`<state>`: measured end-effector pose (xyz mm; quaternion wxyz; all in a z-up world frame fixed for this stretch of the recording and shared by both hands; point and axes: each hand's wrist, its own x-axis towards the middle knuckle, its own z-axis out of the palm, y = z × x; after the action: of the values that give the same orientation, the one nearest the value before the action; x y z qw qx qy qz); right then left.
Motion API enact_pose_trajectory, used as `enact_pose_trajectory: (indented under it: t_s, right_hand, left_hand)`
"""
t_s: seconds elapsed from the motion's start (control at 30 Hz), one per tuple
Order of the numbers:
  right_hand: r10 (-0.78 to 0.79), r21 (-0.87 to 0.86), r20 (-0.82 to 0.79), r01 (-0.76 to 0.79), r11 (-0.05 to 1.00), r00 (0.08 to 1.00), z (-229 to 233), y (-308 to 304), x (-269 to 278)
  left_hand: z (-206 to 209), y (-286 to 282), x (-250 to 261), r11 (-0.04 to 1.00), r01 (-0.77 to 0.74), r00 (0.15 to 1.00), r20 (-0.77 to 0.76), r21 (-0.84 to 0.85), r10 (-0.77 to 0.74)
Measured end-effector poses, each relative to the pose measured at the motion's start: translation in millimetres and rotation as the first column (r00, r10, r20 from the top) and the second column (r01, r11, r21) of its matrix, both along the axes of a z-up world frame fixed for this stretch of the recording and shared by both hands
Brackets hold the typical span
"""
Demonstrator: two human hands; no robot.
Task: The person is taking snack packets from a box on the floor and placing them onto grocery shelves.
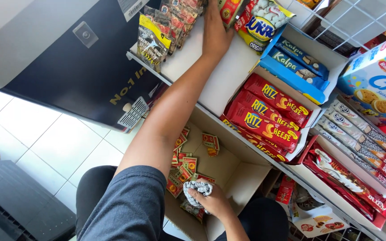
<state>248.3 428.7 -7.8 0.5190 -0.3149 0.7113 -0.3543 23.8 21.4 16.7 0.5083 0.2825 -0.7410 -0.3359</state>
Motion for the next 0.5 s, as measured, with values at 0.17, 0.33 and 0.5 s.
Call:
enact_pose_trajectory:
  t_s: [0.17, 0.33, 0.5]
  right_hand:
    - [-0.009, -0.022, 0.026, 0.010, 1.000, 1.000, -4, 1, -1]
    - [0.009, -0.013, -0.009, -0.009, 1.000, 1.000, -9, 2, 7]
    - [0.024, 0.010, -0.049, -0.024, 1.000, 0.998, -25, 3, 7]
  left_hand:
    - [0, 22, 29, 0.985, 0.078, 0.997, 0.019, -0.153, -0.076]
    - [16, 30, 82, 0.986, 0.164, 0.967, 0.191, 0.030, -0.167]
    - [22, 8, 114, 0.967, 0.234, 0.927, 0.276, 0.104, -0.254]
